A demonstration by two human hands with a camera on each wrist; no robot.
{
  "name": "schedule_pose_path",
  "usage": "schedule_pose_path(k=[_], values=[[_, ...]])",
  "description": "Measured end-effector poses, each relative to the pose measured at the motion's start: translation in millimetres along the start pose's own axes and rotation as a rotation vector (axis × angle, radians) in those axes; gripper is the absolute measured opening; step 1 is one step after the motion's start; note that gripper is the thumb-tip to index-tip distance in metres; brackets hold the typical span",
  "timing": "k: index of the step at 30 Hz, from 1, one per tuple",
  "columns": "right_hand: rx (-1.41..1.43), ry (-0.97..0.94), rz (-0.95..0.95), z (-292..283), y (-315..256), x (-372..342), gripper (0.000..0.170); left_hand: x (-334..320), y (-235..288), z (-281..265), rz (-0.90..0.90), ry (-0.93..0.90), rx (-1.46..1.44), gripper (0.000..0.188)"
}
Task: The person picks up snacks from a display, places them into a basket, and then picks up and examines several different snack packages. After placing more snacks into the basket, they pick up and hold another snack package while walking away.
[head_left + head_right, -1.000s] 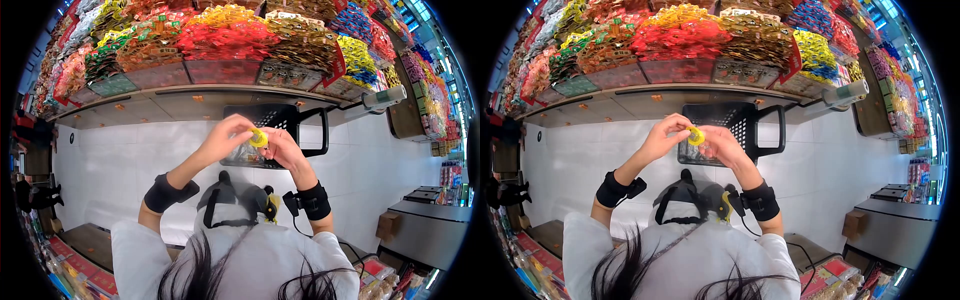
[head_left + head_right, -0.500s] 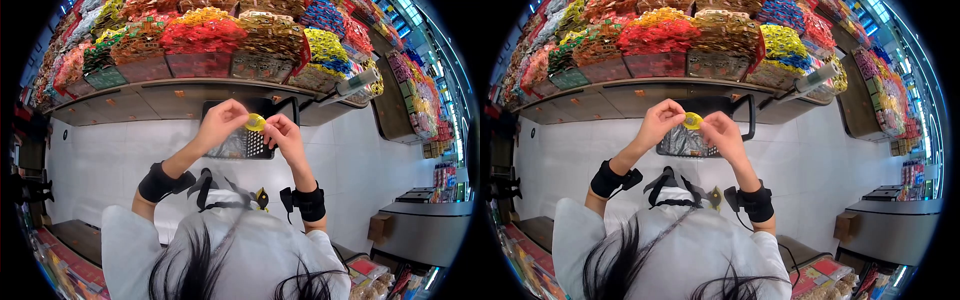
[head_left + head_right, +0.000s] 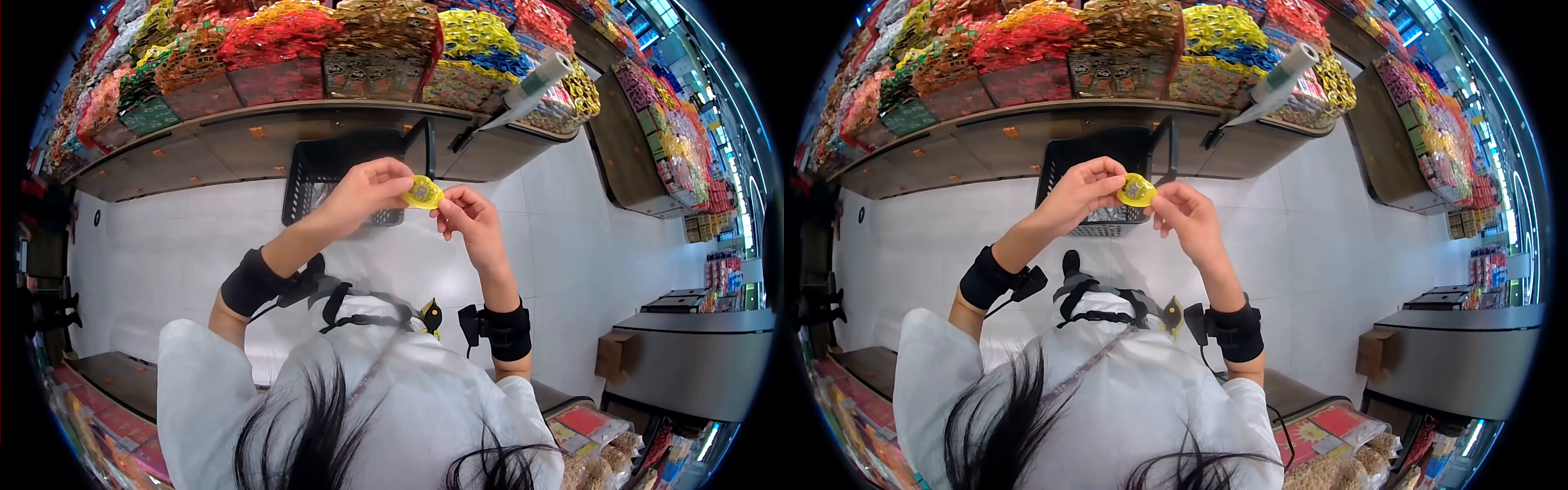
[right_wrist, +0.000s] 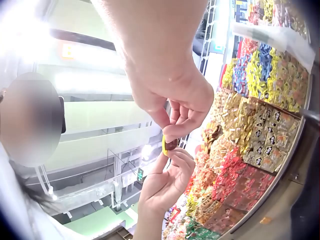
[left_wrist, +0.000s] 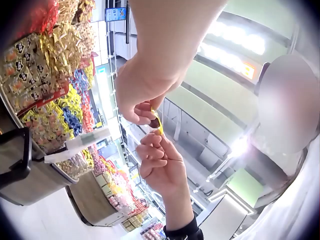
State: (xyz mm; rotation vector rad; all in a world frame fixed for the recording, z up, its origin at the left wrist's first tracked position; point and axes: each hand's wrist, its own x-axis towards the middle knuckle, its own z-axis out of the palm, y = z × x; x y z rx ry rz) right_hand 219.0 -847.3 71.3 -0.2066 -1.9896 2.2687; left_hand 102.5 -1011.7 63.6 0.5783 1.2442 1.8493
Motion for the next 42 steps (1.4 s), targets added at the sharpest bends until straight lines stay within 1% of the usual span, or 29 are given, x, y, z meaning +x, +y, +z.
schedule_pose_path(k=[5, 10, 15, 18, 19, 20, 28, 31, 34, 37, 40, 42], values=[[-0.02, 0.083, 0.005, -44, -2, -35, 0.011, 22, -17, 46, -0.012, -0.108, 0.037, 0.018], [-0.084, 0.132, 0.016, -79, -8, -51, 0.01, 49, -27, 80, -0.011, -0.129, 0.163, 0.016], [-0.16, 0.176, 0.097, -118, 7, -58, 0.008, 87, -53, 105, -0.013, -0.213, 0.223, 0.015], [-0.132, 0.23, 0.111, -153, 17, -58, 0.007, 122, -74, 120, -0.034, -0.285, 0.19, 0.016], [-0.113, 0.252, 0.112, -166, 18, -57, 0.007, 136, -83, 125, -0.065, -0.3, 0.17, 0.016], [-0.133, 0.262, 0.103, -194, 14, -50, 0.007, 165, -92, 136, -0.091, -0.316, 0.145, 0.016], [-0.224, 0.348, 0.083, -305, -15, -22, 0.01, 289, -110, 186, -0.173, -0.392, 0.075, 0.015], [-0.235, 0.38, 0.066, -339, -20, -17, 0.009, 325, -114, 209, -0.147, -0.447, 0.057, 0.014], [-0.18, 0.413, 0.046, -366, -17, -11, 0.008, 358, -126, 222, -0.143, -0.485, 0.071, 0.012], [-0.153, 0.427, 0.041, -394, -16, -5, 0.008, 384, -130, 236, -0.149, -0.493, 0.085, 0.011], [-0.147, 0.421, 0.051, -426, -12, 6, 0.007, 411, -142, 249, -0.055, -0.482, 0.115, 0.009], [-0.153, 0.407, 0.051, -450, -9, 16, 0.008, 432, -153, 256, -0.032, -0.438, 0.188, 0.008]])
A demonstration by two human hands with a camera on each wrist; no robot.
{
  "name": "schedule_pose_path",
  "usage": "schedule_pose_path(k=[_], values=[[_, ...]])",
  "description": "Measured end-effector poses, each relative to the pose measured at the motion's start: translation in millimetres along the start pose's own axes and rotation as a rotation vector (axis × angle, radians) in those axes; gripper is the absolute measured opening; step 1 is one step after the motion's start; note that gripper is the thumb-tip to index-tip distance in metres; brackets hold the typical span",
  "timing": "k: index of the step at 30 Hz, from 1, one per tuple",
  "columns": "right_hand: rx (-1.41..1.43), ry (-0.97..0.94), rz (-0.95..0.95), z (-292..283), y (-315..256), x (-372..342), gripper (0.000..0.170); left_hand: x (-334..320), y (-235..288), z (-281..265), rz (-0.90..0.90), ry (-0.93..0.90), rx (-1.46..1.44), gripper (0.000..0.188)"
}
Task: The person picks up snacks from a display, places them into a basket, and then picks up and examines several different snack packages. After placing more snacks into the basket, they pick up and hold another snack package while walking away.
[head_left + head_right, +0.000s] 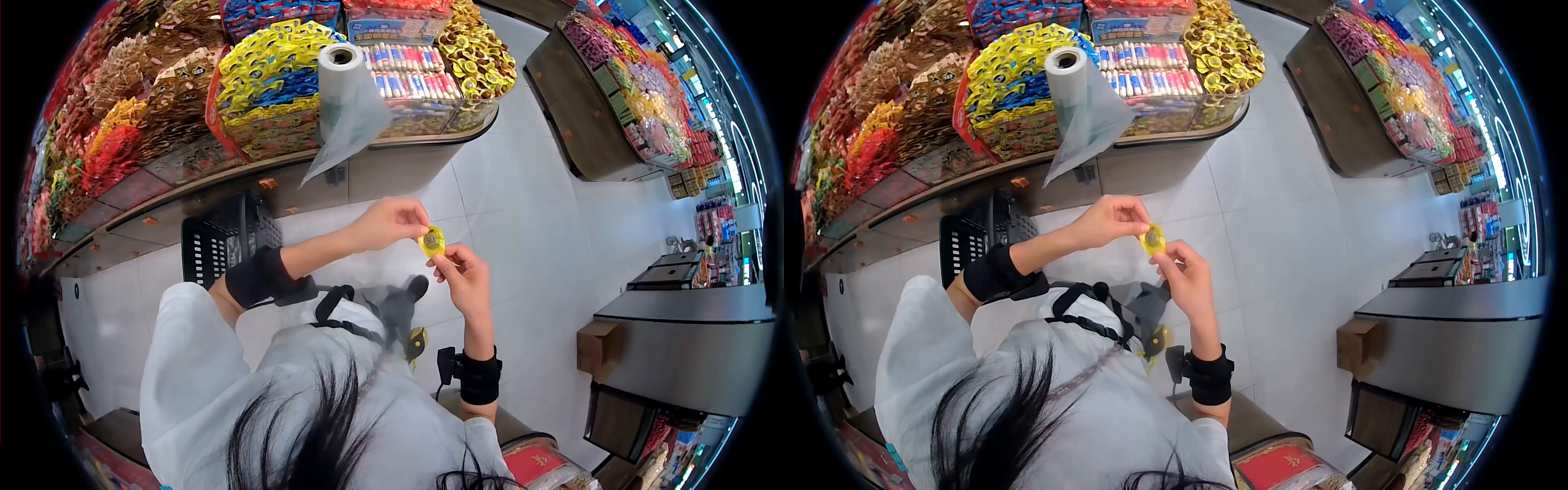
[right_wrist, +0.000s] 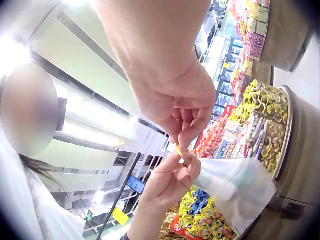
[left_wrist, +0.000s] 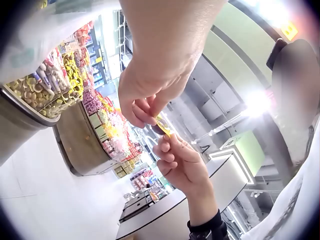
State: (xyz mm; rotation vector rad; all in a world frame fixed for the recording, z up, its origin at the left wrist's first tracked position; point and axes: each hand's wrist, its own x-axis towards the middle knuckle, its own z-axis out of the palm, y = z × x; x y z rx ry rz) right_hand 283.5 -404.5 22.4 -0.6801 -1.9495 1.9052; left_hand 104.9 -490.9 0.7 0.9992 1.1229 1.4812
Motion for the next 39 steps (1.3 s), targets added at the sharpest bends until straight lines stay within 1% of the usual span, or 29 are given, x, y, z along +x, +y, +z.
schedule_pose_path(k=[4, 7, 10, 13, 16, 18, 23, 25, 28, 31, 33, 35, 39], values=[[0.017, -0.054, 0.001, -51, 8, 44, 0.008, 52, -7, 9, 0.003, 0.099, 0.036, 0.008], [-0.026, -0.094, -0.012, -99, 10, 79, 0.008, 102, -14, 16, -0.008, 0.112, 0.079, 0.009], [-0.029, -0.128, 0.01, -152, 14, 113, 0.007, 154, -22, 30, 0.021, 0.105, 0.089, 0.012], [-0.041, -0.153, 0.019, -201, 15, 144, 0.007, 200, -18, 45, -0.04, 0.094, 0.098, 0.016], [-0.054, -0.185, 0.045, -238, 8, 173, 0.007, 239, -22, 56, -0.037, 0.115, 0.058, 0.019], [-0.059, -0.239, 0.06, -254, 11, 194, 0.008, 257, -26, 59, -0.033, 0.153, 0.054, 0.02], [-0.053, -0.36, 0.101, -270, 17, 237, 0.009, 286, -42, 49, -0.046, 0.28, 0.119, 0.021], [-0.041, -0.399, 0.106, -270, 20, 257, 0.01, 294, -38, 42, -0.066, 0.313, 0.103, 0.021], [-0.047, -0.445, 0.106, -267, 17, 288, 0.01, 308, -30, 26, -0.099, 0.388, 0.159, 0.021], [-0.083, -0.476, 0.027, -264, 11, 323, 0.01, 325, -30, -1, -0.031, 0.425, 0.201, 0.021], [-0.099, -0.487, 0.002, -262, 5, 351, 0.01, 340, -24, -18, -0.02, 0.478, 0.247, 0.021], [-0.112, -0.514, -0.002, -260, 1, 371, 0.01, 351, -20, -35, -0.024, 0.515, 0.34, 0.022], [-0.162, -0.573, -0.039, -263, -9, 416, 0.009, 375, -12, -62, -0.067, 0.523, 0.399, 0.021]])
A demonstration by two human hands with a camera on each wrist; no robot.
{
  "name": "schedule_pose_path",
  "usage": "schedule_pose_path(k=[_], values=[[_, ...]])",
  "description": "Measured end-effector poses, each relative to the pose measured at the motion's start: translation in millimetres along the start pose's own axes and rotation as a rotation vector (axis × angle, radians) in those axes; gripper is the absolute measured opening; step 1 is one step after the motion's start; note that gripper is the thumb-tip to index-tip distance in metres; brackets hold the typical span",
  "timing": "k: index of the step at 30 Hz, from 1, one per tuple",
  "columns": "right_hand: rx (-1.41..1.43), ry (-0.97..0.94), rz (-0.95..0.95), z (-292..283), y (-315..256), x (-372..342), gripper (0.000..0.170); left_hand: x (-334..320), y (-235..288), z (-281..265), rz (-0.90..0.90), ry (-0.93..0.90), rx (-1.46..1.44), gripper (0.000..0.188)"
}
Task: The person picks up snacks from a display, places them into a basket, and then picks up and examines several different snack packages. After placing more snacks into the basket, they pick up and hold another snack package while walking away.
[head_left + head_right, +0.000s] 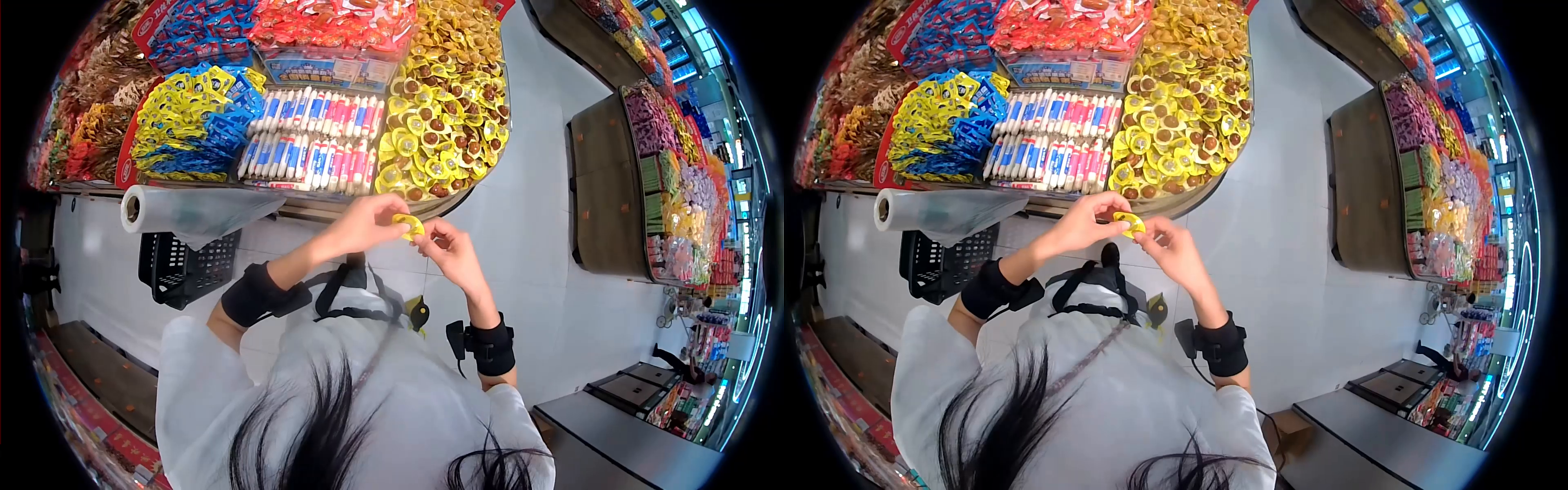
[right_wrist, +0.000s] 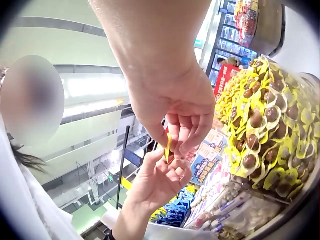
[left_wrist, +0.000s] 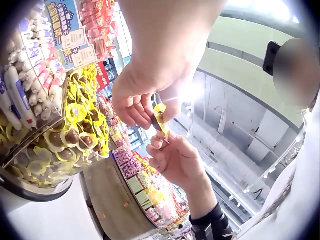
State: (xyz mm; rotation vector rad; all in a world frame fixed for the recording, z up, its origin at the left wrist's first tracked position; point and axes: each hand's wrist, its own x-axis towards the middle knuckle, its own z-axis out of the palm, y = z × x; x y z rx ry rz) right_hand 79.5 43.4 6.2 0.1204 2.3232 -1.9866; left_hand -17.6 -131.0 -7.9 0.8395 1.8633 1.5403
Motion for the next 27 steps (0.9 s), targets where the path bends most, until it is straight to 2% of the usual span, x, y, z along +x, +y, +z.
schedule_pose_path(k=[4, 6, 7, 10, 14, 20, 22, 25, 27], values=[[0.069, 0.008, 0.06, -16, 3, 20, 0.012, 20, 4, -6, 0.059, 0.038, -0.079, 0.02], [0.133, 0.021, 0.052, -22, 4, 27, 0.015, 26, 10, -12, -0.024, 0.072, -0.104, 0.022], [0.163, 0.026, 0.042, -27, 3, 32, 0.017, 28, 10, -17, -0.001, 0.111, -0.063, 0.022], [0.132, 0.078, 0.019, -42, 7, 44, 0.019, 38, 2, -31, 0.056, 0.239, -0.008, 0.024], [0.13, 0.105, 0.012, -58, 10, 58, 0.017, 60, -14, -47, 0.011, 0.304, -0.092, 0.023], [0.152, 0.068, 0.024, -78, 13, 70, 0.018, 113, -3, -69, 0.17, 0.429, -0.082, 0.02], [0.155, 0.066, 0.044, -86, 11, 72, 0.018, 134, -1, -76, 0.139, 0.434, -0.017, 0.021], [0.174, 0.067, 0.056, -99, 10, 78, 0.018, 156, 13, -81, 0.12, 0.488, 0.322, 0.021], [0.177, 0.069, 0.048, -107, 6, 82, 0.018, 174, -4, -89, 0.178, 0.485, 0.504, 0.022]])
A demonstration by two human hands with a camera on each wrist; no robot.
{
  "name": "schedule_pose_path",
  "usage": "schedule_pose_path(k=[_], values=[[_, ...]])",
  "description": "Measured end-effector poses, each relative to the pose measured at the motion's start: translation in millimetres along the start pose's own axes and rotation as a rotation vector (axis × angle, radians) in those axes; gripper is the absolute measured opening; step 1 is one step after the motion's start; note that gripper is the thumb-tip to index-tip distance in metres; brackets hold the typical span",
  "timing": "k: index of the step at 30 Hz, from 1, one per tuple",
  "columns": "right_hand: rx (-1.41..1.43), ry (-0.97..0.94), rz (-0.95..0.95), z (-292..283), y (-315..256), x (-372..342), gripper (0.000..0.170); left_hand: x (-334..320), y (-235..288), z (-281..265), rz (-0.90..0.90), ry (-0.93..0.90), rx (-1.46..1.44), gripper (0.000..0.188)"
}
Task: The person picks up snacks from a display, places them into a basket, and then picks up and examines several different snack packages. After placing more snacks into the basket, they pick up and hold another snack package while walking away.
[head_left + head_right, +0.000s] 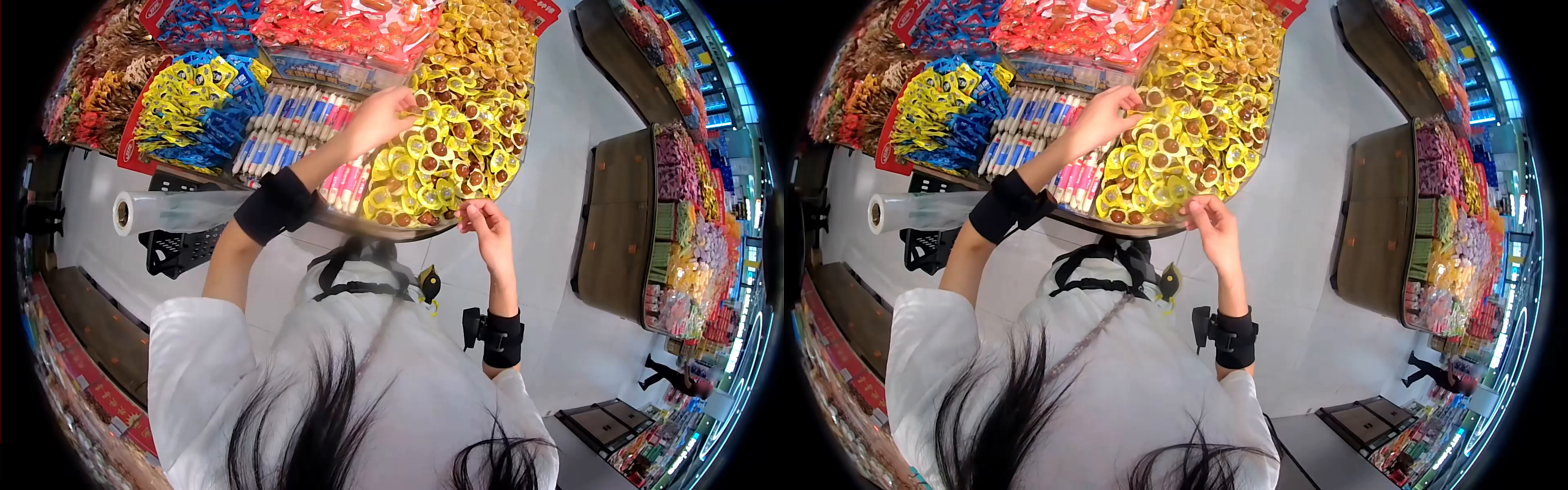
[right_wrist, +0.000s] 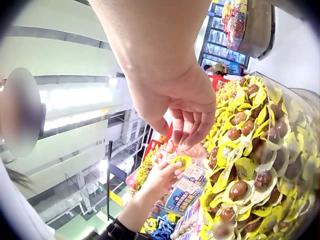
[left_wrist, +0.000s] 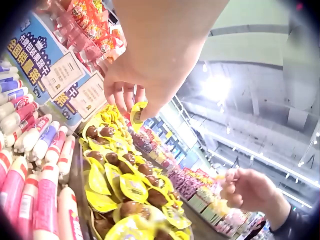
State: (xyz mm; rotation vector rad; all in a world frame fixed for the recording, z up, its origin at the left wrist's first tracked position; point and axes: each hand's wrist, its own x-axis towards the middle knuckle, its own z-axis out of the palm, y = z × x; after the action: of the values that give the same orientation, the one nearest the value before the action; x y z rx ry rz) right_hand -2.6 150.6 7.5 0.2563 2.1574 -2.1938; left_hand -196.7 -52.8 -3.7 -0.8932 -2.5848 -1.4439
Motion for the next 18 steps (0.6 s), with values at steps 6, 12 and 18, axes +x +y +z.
schedule_pose_path(k=[6, 12, 18], values=[[-0.009, -0.014, -0.011, -17, 0, 16, 0.018, 13, -10, 23, 0.186, -0.033, 0.406, 0.02], [0.022, -0.035, -0.004, -26, 1, 22, 0.018, 9, -9, 39, 0.149, -0.064, 0.396, 0.021], [-0.012, -0.048, -0.009, -35, 4, 24, 0.017, -5, -12, 42, 0.109, -0.128, 0.142, 0.025]])
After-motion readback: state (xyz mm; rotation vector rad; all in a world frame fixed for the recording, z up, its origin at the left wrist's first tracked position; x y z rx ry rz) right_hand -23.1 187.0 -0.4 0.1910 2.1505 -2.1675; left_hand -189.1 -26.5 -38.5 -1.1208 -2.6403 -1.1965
